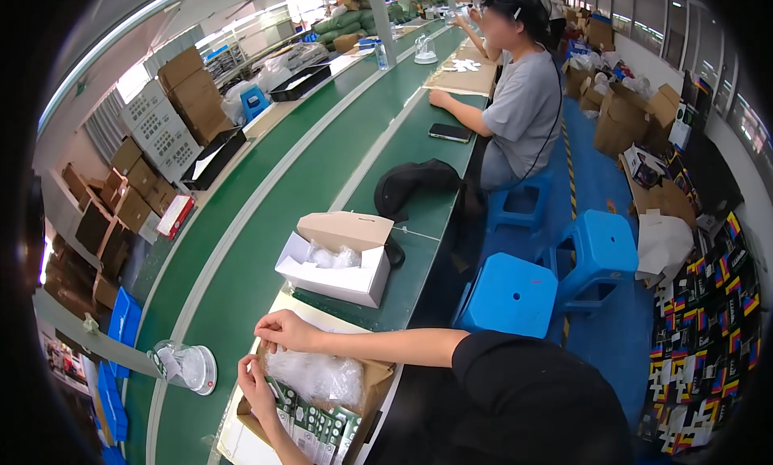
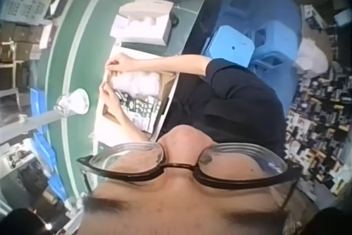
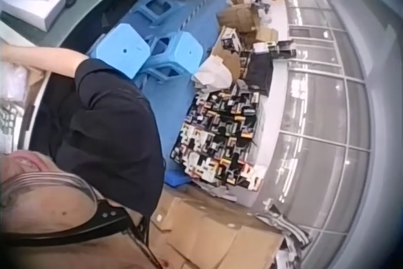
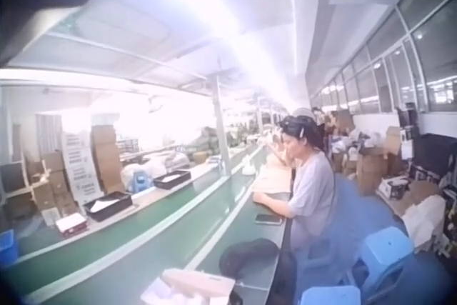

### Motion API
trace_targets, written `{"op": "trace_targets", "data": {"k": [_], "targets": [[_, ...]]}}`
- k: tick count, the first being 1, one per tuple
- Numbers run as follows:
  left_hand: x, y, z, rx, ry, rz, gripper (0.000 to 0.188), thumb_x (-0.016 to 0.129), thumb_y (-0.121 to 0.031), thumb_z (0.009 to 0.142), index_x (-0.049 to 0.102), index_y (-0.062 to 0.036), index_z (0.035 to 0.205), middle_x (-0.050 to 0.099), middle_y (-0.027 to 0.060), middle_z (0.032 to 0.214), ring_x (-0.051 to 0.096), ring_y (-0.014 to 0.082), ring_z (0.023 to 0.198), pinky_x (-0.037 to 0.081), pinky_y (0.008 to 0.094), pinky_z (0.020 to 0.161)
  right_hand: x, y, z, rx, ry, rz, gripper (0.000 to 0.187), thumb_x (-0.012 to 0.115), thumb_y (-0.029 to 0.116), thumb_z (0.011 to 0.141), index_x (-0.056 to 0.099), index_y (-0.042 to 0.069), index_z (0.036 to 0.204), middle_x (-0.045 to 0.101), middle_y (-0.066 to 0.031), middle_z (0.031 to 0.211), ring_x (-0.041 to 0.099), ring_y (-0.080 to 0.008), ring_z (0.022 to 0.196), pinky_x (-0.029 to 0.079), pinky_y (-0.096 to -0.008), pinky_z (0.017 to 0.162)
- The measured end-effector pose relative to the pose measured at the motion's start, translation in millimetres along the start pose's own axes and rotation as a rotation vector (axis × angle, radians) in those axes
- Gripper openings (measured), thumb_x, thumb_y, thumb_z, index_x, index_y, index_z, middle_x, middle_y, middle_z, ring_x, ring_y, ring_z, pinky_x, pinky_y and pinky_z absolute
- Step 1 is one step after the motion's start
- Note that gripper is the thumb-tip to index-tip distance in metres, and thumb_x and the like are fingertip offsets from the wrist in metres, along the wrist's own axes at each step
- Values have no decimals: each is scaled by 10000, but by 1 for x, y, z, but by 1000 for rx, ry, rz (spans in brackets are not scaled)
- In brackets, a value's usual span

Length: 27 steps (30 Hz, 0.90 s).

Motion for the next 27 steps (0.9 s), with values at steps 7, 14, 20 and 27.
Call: {"op": "trace_targets", "data": {"k": [7, 14, 20, 27], "targets": [[-7, -2, -2, -10, -26, 22, 119, 487, -120, 964, 529, -22, 913, 442, -39, 670, 371, 31, 585, 270, 210, 507, 8, 0, 4, 140, 104, -31, 203, 567, 194, 923, 631, 3, 938, 656, -31, 715, 593, -80, 531, 445, -208, 448], [-3, 5, 2, 102, -53, 30, 230, 458, -137, 978, 540, 12, 824, 454, -19, 670, 379, 53, 601, 285, 225, 522, 48, -12, 36, 192, 130, 113, 263, 559, 208, 928, 611, -23, 814, 608, -54, 611, 540, -90, 442, 425, -226, 397], [-4, 2, 3, 172, -124, 107, 295, 414, -175, 988, 517, 25, 796, 448, 18, 661, 401, 101, 617, 330, 261, 569, 51, -35, 34, 58, -30, 197, 258, 530, 190, 946, 604, -18, 813, 543, -11, 575, 468, -51, 470, 378, -213, 422], [-13, 2, 2, 97, -65, 163, 268, 433, -135, 967, 492, 9, 749, 435, 25, 647, 388, 106, 602, 323, 265, 558, 50, -19, 22, -24, -120, 138, 230, 529, 178, 949, 593, -4, 824, 501, 26, 588, 445, -34, 525, 353, -197, 461]]}}
Point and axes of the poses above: each hand's wrist, its own z-axis towards the middle knuckle, its own x-axis out of the palm, y = z × x, the point moved 3 cm from there along z, towards the middle knuckle
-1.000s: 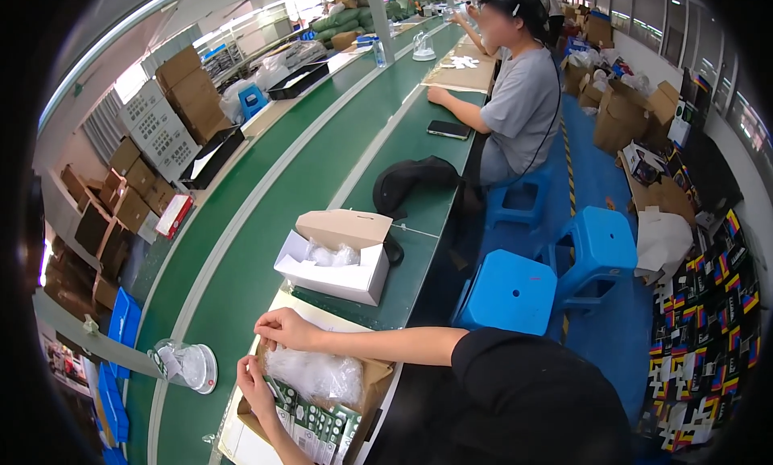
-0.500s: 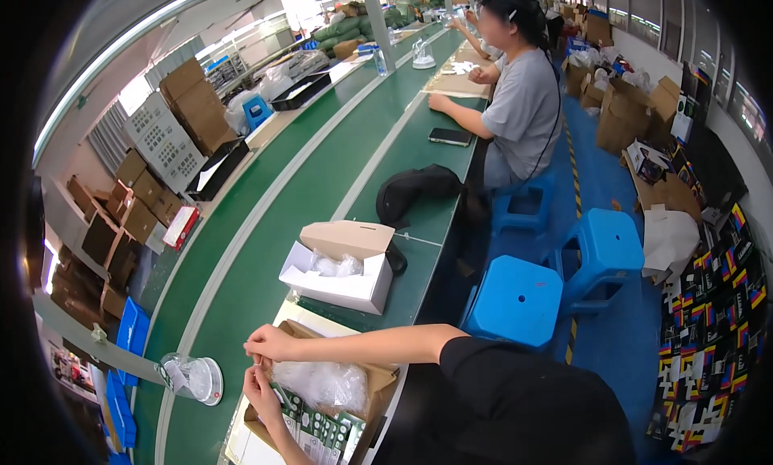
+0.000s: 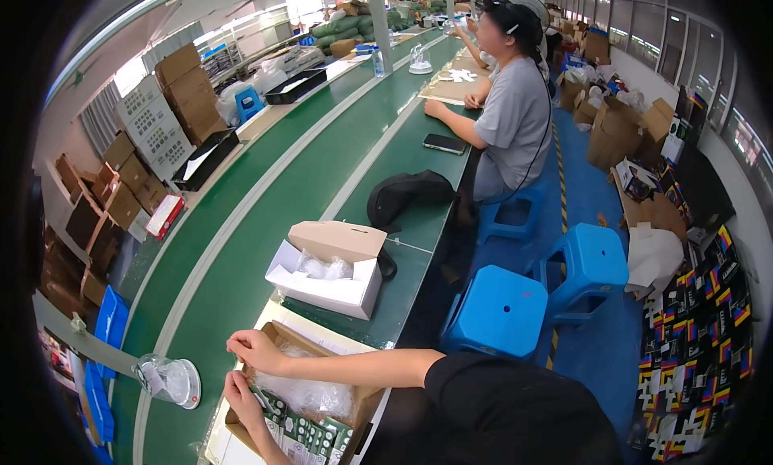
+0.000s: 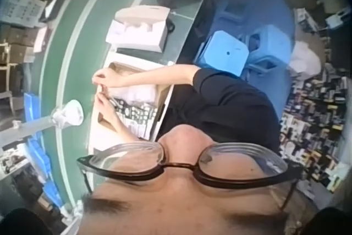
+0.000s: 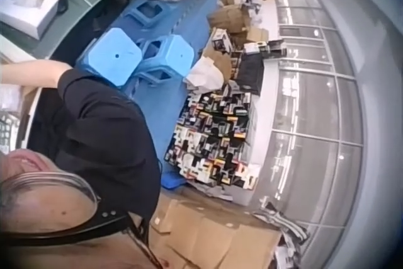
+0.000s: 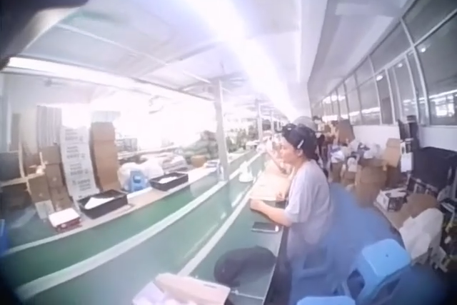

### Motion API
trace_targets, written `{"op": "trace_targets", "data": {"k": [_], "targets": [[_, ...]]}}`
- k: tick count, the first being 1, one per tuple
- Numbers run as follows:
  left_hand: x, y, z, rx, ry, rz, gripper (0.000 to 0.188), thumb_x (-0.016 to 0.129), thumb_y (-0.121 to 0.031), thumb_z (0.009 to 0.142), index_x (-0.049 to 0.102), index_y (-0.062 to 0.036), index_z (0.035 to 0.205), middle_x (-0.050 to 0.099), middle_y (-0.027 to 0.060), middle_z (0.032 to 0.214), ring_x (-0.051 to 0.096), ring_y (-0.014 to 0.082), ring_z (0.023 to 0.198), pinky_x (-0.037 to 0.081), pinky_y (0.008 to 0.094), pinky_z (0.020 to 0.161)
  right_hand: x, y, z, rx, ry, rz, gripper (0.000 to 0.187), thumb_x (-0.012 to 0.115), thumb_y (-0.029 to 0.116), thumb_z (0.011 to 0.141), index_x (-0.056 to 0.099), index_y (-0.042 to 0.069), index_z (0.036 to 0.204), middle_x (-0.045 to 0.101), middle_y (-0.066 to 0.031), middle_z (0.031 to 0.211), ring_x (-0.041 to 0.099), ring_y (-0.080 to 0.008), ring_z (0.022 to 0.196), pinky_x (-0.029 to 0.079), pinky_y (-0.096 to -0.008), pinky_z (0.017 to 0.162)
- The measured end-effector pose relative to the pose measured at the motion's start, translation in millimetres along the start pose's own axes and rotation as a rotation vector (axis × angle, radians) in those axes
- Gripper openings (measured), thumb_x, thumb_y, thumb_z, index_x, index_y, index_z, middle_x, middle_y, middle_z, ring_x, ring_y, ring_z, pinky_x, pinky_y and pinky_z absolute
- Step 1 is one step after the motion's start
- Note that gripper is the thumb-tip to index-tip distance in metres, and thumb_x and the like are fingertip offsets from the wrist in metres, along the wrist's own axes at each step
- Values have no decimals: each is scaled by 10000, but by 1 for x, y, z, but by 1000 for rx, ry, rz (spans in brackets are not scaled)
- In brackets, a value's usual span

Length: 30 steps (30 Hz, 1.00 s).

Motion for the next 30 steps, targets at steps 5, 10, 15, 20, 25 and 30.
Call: {"op": "trace_targets", "data": {"k": [5, 10, 15, 20, 25, 30], "targets": [[2, -8, 1, -21, -16, -93, 262, 460, -133, 968, 491, -4, 742, 429, 0, 653, 375, 80, 595, 309, 248, 542, -2, 7, 2, -49, -68, 27, 219, 530, 186, 952, 603, 15, 834, 490, 37, 596, 425, -19, 517, 330, -193, 446], [3, -8, 0, -35, -68, -133, 227, 482, -125, 963, 517, -4, 774, 428, -21, 658, 367, 56, 598, 295, 219, 535, -9, 7, 3, -14, -94, 57, 221, 531, 196, 953, 605, 23, 836, 485, 38, 596, 420, -19, 498, 331, -191, 432], [3, -18, -4, -43, -81, -142, 248, 487, -162, 976, 538, 0, 795, 464, -29, 696, 362, 44, 628, 284, 214, 556, -10, 13, -2, -24, -49, 44, 215, 508, 191, 971, 604, 16, 892, 492, 29, 596, 431, -30, 496, 349, -193, 449], [-1, -10, -10, -72, -98, -153, 255, 474, -158, 982, 548, 6, 801, 513, -11, 717, 428, 55, 663, 347, 220, 585, 9, 10, -17, -129, 176, -211, 186, 543, 155, 921, 600, -5, 846, 561, -23, 679, 530, -79, 618, 445, -241, 553], [-8, -9, -2, -72, -129, -27, 269, 512, -202, 961, 527, 0, 783, 428, 5, 651, 386, 90, 638, 328, 272, 551, 5, -1, -10, -145, 202, -371, 178, 604, 183, 868, 632, 9, 889, 653, -79, 796, 612, -146, 731, 495, -289, 648], [-4, -12, 6, -32, -166, -28, 226, 520, -184, 965, 621, 9, 906, 547, -16, 742, 452, 68, 684, 370, 229, 587, -2, 10, 0, -114, 219, -383, 158, 647, 154, 854, 669, 3, 893, 655, -86, 825, 623, -136, 721, 502, -265, 645]]}}
Point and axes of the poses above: each hand's wrist, its own z-axis towards the middle knuckle, its own x-axis out of the palm, y = z × x, the point moved 3 cm from there along z, towards the middle knuckle
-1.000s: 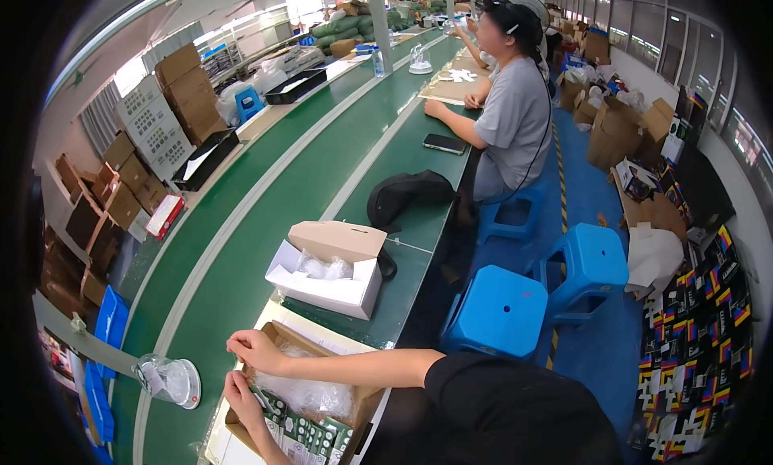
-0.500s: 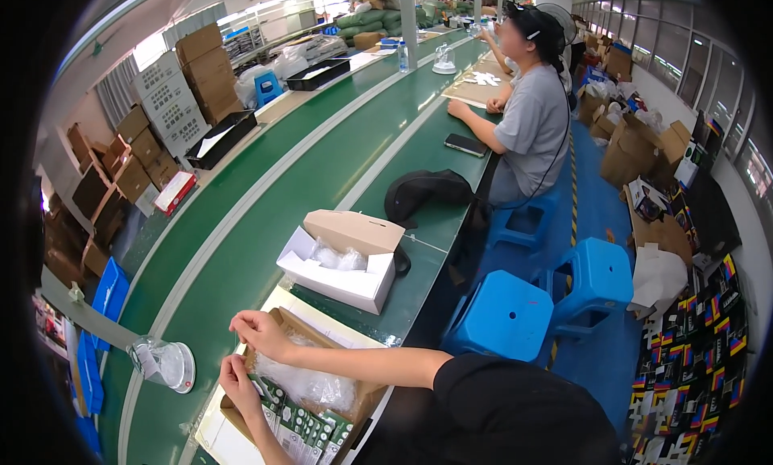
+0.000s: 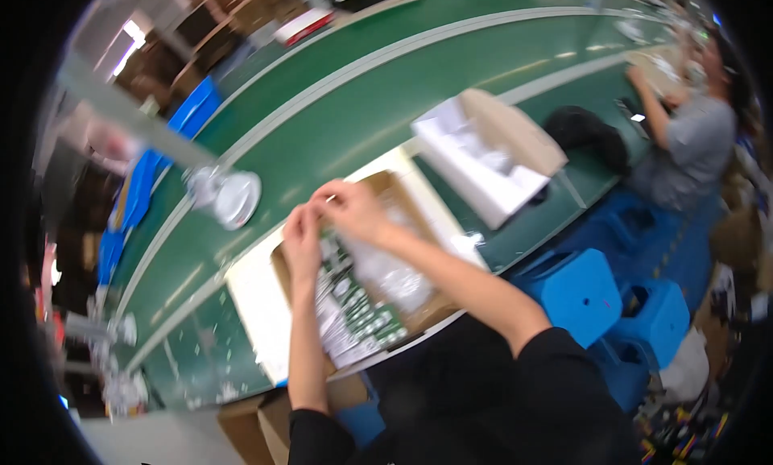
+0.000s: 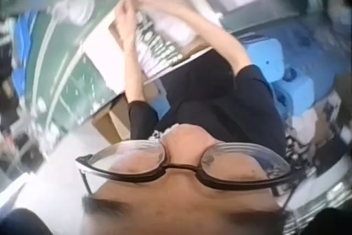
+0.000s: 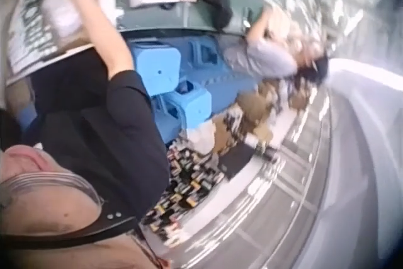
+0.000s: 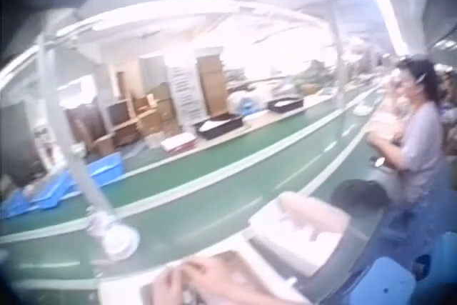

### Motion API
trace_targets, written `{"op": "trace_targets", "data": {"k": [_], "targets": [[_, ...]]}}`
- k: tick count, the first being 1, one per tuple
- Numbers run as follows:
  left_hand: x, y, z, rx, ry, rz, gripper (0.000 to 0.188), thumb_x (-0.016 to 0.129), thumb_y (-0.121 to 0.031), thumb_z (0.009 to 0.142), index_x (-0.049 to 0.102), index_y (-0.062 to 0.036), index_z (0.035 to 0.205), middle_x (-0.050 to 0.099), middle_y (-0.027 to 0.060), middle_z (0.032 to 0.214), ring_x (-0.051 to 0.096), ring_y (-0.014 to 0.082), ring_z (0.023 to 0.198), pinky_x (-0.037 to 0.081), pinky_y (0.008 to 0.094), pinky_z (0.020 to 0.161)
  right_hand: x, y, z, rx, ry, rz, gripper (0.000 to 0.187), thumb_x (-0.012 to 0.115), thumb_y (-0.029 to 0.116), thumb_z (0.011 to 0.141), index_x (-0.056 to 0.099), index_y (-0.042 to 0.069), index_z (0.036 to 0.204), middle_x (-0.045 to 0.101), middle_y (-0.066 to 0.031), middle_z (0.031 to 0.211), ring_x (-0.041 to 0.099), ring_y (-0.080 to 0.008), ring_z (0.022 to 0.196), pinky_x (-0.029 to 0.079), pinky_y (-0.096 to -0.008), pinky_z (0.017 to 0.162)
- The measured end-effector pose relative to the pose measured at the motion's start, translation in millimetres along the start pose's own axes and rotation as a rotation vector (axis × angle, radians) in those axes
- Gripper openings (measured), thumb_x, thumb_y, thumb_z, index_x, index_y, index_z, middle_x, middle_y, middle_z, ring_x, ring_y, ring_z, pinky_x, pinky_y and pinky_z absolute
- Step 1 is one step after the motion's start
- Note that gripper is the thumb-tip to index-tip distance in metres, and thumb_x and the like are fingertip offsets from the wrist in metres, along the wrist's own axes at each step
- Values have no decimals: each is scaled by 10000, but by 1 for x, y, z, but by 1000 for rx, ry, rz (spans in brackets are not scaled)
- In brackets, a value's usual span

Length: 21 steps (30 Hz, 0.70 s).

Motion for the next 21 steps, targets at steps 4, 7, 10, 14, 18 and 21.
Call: {"op": "trace_targets", "data": {"k": [4, 7, 10, 14, 18, 21], "targets": [[0, 17, -3, -59, -58, -82, 154, 527, -126, 947, 593, 9, 916, 579, 41, 713, 494, 92, 644, 399, 249, 576, 7, -2, -3, -20, -20, -27, 143, 597, 115, 908, 626, -24, 921, 650, -36, 824, 591, -66, 727, 479, -200, 636], [-10, 13, -8, -110, -84, -94, 154, 529, -128, 948, 590, 12, 932, 608, 59, 715, 504, 89, 623, 399, 253, 557, 11, 5, -10, 106, 55, 158, 132, 585, 111, 914, 605, -17, 894, 641, -32, 819, 586, -77, 703, 466, -206, 611], [-15, 15, -7, -186, -137, -71, 159, 533, -128, 944, 589, 21, 943, 629, 81, 705, 514, 90, 596, 402, 260, 541, 11, 11, -13, 23, 129, -9, 114, 584, 104, 908, 591, -6, 878, 636, -34, 807, 587, -97, 678, 461, -219, 597], [-21, 13, -3, -124, -253, 35, 147, 553, -129, 938, 597, 11, 932, 537, -16, 621, 431, 32, 556, 312, 216, 496, 10, 14, -14, -38, 204, -208, 100, 601, 101, 889, 596, 2, 894, 638, -44, 797, 601, -109, 682, 469, -228, 593], [-27, 15, -1, -132, -259, 160, 133, 585, -141, 906, 618, -17, 937, 565, 73, 553, 488, 128, 484, 365, 294, 486, 14, 10, -13, -42, 235, -295, 108, 636, 105, 860, 602, 8, 894, 647, -54, 780, 627, -122, 695, 490, -240, 577], [-27, 13, 0, -107, -268, 71, 134, 607, -141, 894, 615, -14, 935, 579, 55, 591, 507, 101, 538, 380, 275, 510, 14, 9, -10, -50, 179, -300, 112, 657, 85, 847, 599, -5, 881, 649, -59, 769, 638, -125, 688, 508, -239, 587]]}}
Point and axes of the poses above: each hand's wrist, its own z-axis towards the middle knuckle, its own x-axis out of the palm, y = z × x, the point moved 3 cm from there along z, towards the middle knuckle
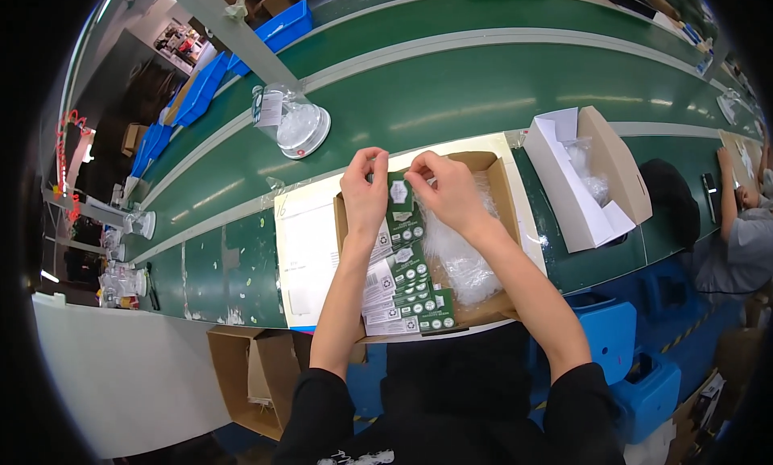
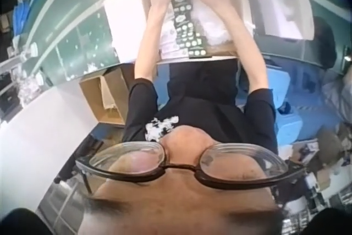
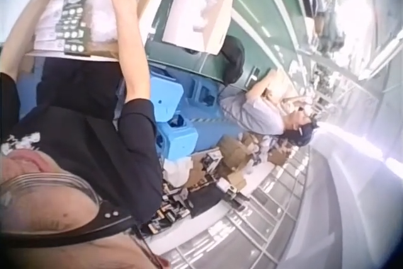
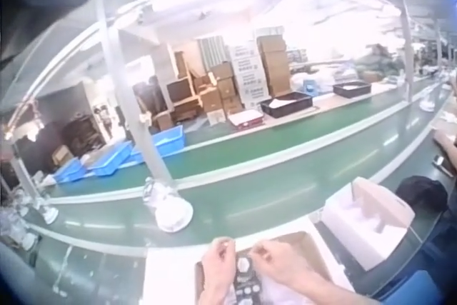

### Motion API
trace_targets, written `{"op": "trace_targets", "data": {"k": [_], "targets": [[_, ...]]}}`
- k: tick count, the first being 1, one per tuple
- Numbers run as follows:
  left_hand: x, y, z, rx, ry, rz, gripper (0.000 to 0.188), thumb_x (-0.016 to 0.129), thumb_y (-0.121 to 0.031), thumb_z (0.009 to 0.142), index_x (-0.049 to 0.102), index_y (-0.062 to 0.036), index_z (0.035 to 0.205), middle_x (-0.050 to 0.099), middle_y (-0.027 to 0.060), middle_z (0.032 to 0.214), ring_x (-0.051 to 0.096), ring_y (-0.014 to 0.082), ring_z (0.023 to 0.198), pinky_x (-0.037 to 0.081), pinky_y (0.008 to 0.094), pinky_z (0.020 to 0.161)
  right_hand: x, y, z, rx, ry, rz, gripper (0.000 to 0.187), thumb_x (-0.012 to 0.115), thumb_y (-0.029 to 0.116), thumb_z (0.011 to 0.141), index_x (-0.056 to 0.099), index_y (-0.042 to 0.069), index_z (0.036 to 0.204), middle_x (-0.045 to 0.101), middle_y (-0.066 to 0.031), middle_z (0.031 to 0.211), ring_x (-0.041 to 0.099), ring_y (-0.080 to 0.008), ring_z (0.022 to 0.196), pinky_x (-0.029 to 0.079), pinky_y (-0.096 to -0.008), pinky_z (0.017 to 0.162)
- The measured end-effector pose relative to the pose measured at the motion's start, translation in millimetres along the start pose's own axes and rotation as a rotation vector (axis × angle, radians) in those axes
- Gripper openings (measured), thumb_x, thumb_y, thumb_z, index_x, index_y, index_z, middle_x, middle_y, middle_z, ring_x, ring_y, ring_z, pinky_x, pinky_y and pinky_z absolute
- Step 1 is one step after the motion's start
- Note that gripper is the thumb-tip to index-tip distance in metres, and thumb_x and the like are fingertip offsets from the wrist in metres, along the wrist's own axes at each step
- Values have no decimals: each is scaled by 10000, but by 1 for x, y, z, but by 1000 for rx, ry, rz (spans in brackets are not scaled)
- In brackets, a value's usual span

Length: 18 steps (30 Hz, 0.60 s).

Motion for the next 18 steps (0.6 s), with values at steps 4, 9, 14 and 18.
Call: {"op": "trace_targets", "data": {"k": [4, 9, 14, 18], "targets": [[6, -12, -3, -47, 98, -122, 173, 680, -101, 827, 615, -13, 961, 608, -2, 725, 520, 52, 663, 389, 223, 574, -8, 0, 1, 40, -83, 32, 110, 653, 69, 854, 591, -18, 881, 648, -56, 766, 626, -106, 686, 502, -228, 596], [11, -9, -9, 10, 125, -171, 216, 706, -57, 795, 632, -8, 993, 637, 9, 834, 547, 55, 734, 397, 197, 591, -10, -7, -1, 16, -259, 65, 136, 631, 102, 876, 565, -16, 892, 652, -95, 744, 654, -165, 666, 512, -262, 603], [8, -13, -10, 15, 101, -221, 144, 690, -39, 812, 658, 13, 943, 648, 28, 852, 574, 75, 793, 443, 196, 676, -8, -6, -1, -9, -271, 66, 123, 628, 104, 873, 570, -3, 891, 640, -94, 751, 646, -170, 665, 505, -267, 589], [12, -13, -9, 51, 100, -236, 101, 680, -35, 825, 657, 11, 912, 639, 14, 818, 565, 67, 773, 443, 195, 678, -12, -4, -2, -36, -294, -1, 117, 635, 107, 863, 575, 10, 889, 631, -88, 759, 642, -180, 665, 496, -275, 572]]}}
Point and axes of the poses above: each hand's wrist, its own z-axis towards the middle knuckle, its own x-axis out of the palm, y = z × x, the point moved 3 cm from there along z, towards the middle knuckle
